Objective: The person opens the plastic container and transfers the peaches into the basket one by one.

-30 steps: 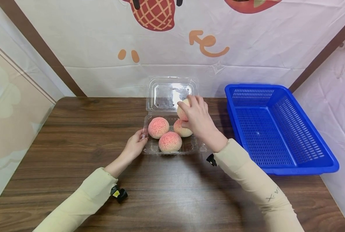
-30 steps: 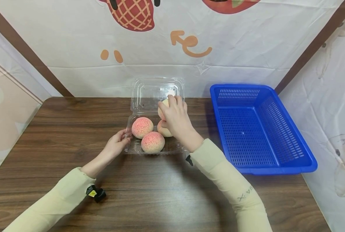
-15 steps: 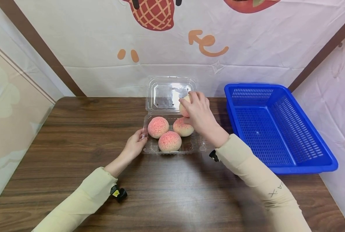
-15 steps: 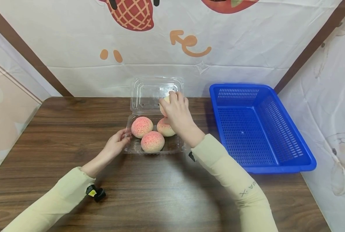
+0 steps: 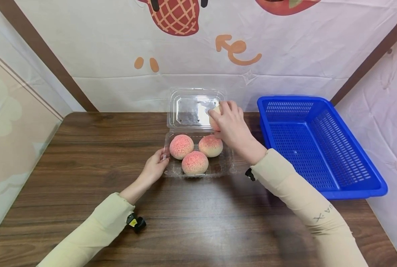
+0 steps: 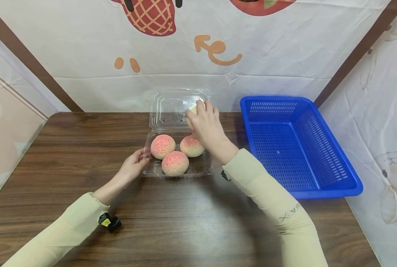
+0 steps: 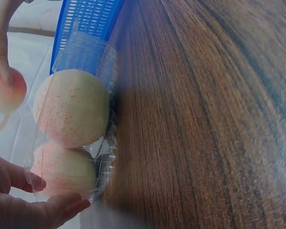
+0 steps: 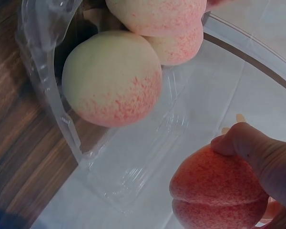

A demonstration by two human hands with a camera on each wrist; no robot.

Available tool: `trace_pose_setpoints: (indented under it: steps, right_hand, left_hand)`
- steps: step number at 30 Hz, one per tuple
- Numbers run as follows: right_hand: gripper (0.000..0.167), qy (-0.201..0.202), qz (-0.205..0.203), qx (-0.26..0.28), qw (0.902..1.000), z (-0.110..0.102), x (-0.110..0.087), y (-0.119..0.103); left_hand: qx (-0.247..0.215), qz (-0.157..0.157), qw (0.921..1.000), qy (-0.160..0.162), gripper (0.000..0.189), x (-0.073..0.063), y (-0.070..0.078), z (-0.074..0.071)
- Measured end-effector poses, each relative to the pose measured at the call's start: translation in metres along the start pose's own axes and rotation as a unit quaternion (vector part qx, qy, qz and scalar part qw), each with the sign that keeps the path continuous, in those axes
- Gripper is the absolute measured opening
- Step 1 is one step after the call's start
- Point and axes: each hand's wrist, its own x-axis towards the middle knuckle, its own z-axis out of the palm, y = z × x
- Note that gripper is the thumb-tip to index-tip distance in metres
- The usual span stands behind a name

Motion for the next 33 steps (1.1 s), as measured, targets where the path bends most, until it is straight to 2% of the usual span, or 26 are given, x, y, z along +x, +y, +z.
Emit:
trace_pose_setpoints:
  steps: [9,26,33]
  right_hand:
    - [0.056,-0.003,-0.010,-0.024,0.9997,-0.005,0.002,0.010]
    - [0.056,-0.010,-0.010,-0.049,0.9987,-0.013,0.004,0.029]
    - [0.056,0.003,-0.017,-0.061,0.9980,-0.015,0.002,0.038]
  left_hand:
    - [-0.006,0.003,1.0000,-0.006,0.041,0.000,-0.002,0.000]
    - [-0.006,0.010,0.9999,-0.004,0.041,0.001,-0.002,0.001]
    - [-0.011,0.010,0.9999,-0.008,0.041,0.000,-0.002,0.001]
